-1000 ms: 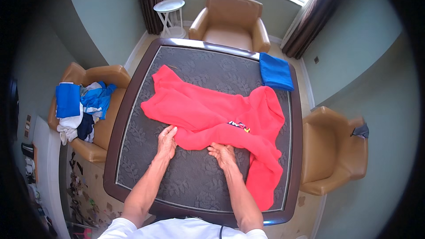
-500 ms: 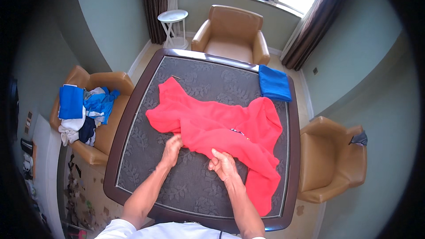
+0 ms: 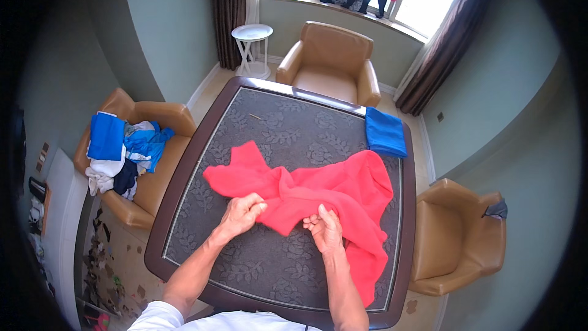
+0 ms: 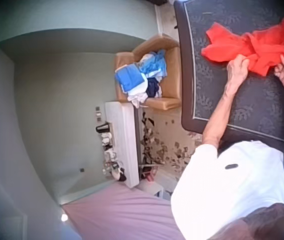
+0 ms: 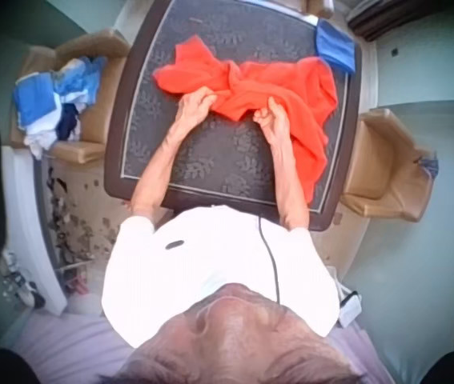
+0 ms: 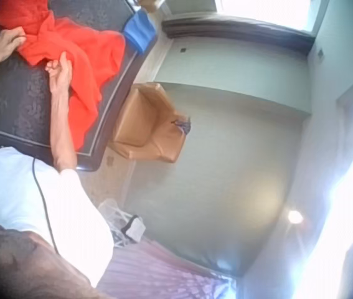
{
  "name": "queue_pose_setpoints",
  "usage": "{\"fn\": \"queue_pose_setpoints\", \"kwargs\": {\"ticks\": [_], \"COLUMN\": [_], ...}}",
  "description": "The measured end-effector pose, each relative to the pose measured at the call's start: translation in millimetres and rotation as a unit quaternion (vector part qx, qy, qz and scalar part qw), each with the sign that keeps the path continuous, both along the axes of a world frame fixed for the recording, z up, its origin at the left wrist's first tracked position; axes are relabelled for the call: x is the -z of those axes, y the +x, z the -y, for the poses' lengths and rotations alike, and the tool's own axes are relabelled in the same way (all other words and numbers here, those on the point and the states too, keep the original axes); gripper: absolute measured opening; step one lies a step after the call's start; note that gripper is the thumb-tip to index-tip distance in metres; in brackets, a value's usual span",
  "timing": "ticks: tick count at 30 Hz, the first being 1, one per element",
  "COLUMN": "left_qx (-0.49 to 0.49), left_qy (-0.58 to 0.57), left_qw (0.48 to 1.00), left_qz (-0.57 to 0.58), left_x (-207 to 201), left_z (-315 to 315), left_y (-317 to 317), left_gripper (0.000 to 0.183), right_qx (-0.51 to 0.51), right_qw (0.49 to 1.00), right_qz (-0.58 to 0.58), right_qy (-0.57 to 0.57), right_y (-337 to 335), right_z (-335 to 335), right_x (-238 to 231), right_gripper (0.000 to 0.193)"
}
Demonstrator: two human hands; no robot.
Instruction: The person folds a stack of clothes on a dining table. They first fold a small towel, then a towel with a bear design, and finally a red sweatshirt, smoothing each item before folding it into a neat pile.
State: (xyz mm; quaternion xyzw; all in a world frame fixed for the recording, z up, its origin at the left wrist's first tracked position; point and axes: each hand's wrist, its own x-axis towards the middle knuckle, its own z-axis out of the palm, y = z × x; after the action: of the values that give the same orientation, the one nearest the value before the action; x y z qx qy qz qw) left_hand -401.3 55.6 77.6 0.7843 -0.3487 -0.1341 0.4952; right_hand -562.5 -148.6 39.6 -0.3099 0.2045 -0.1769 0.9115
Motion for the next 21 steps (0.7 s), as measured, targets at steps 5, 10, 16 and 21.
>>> {"fn": "queue_pose_setpoints", "kwargs": {"ticks": [5, 10, 16, 21], "left_qx": [-0.003, -0.044, 0.01, -0.072], "left_qy": [-0.024, -0.019, 0.007, 0.002], "left_qw": [0.992, 0.976, 1.0, 0.972], "left_qz": [-0.121, -0.214, 0.026, 0.223], "left_x": [25, 91, 63, 32], "left_z": [-6, -15, -41, -52], "left_y": [-38, -94, -106, -61], "left_gripper": [0.017, 0.024, 0.045, 0.063], "right_qx": [-0.058, -0.107, -0.129, -0.07], "right_qw": [0.998, 0.986, 0.937, 0.974], "right_qz": [0.006, -0.098, -0.215, -0.052], "right_qy": [-0.024, -0.079, -0.242, -0.208], "right_y": [-30, -64, -48, -2], "right_z": [-45, -106, -91, -65], "right_x": [20, 44, 33, -30], "right_gripper": [0.053, 0.044, 0.028, 0.033]}}
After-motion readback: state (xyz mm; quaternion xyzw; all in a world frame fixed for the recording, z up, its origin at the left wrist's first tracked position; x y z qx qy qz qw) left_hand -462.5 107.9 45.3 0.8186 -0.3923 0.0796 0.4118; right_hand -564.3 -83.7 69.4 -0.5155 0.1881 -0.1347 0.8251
